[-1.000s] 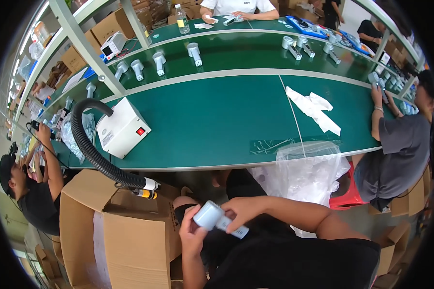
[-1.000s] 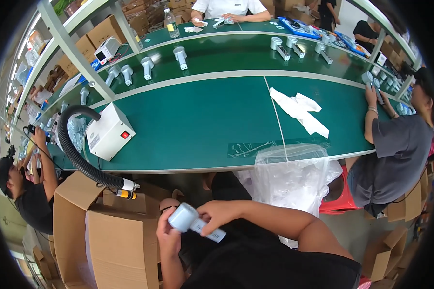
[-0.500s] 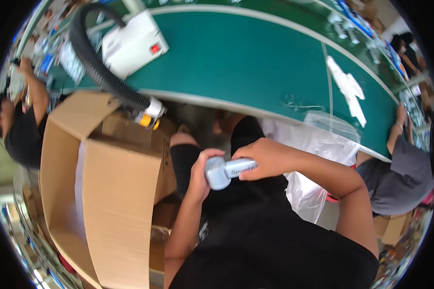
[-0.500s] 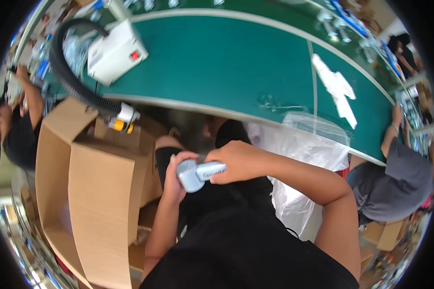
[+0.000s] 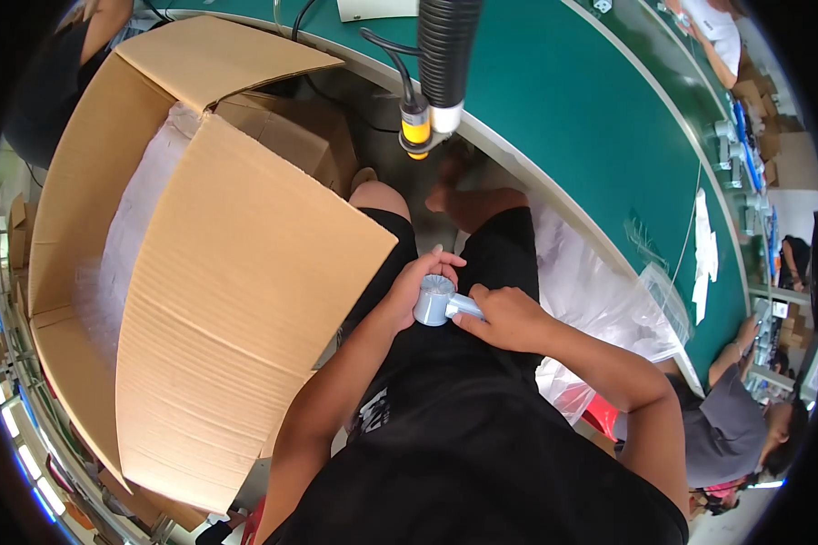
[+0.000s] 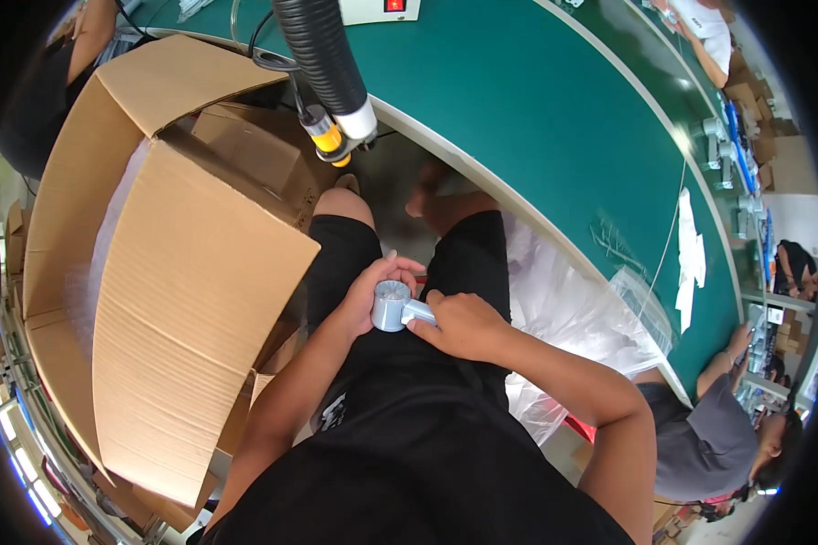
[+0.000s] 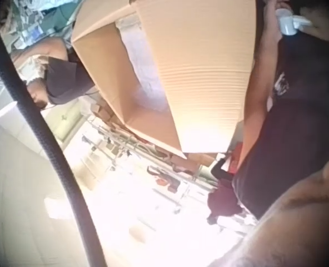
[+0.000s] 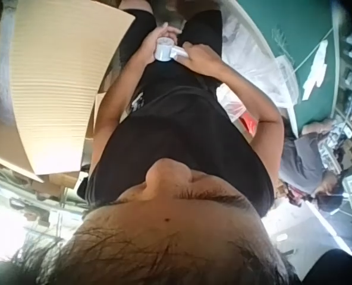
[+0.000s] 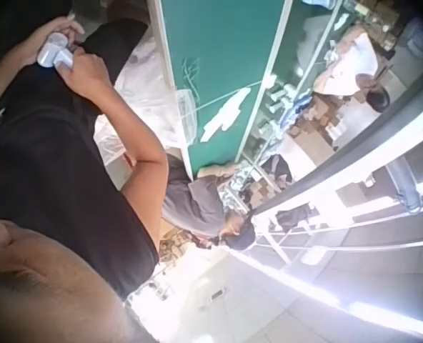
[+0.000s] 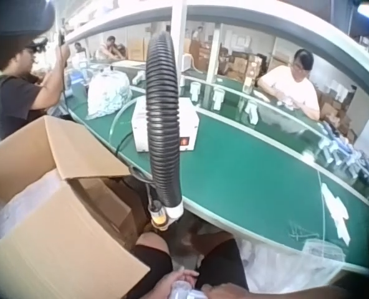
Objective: The person assembles handheld fans by taking plastic covers from a box, attaching them onto the handheld fan bodies by hand, and placing the handheld fans onto a conveyor belt.
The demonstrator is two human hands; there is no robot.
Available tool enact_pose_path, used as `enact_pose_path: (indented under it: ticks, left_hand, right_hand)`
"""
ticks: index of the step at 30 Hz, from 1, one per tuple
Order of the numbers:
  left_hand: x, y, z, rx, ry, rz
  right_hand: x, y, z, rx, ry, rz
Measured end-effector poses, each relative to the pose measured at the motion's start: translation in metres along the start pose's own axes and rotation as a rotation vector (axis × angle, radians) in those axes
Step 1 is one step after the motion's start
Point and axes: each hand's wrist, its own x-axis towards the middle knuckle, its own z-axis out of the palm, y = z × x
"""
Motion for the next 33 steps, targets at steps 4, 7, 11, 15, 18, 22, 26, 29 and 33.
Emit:
enact_pose_path:
  ticks: [4,7,11,15,18,22,26,29,33]
  left_hand:
    - [0.004,-0.003,-0.005,-0.076,-0.045,0.026]
    - [0.006,0.005,-0.013,-0.123,-0.097,-0.008]
    - [0.013,0.010,-0.015,-0.102,-0.027,0.012]
    - [0.011,0.014,-0.016,-0.099,0.074,0.041]
    - [0.010,0.000,-0.025,-0.063,0.080,0.088]
    - [0.007,-0.003,-0.017,-0.128,0.072,0.131]
    - [-0.044,0.027,0.028,-0.178,-0.114,0.185]
    - [-0.068,0.041,0.071,-0.071,-0.053,0.258]
    - [-0.080,0.047,0.098,0.076,-0.108,0.413]
  right_hand:
    - [0.007,-0.014,-0.009,-0.026,0.005,0.020]
    - [0.016,-0.025,-0.013,-0.045,-0.019,0.055]
    - [0.031,-0.026,-0.015,-0.106,-0.030,0.085]
    - [0.040,-0.020,-0.018,-0.144,-0.027,0.001]
    - [0.045,-0.002,-0.012,-0.111,-0.032,-0.056]
    - [0.045,0.021,-0.017,-0.081,-0.060,-0.151]
    - [0.000,-0.001,-0.053,0.529,-0.438,0.063]
    - [-0.034,0.011,-0.065,0.869,-0.472,0.027]
    - [-0.069,0.026,-0.077,0.669,-0.205,-0.260]
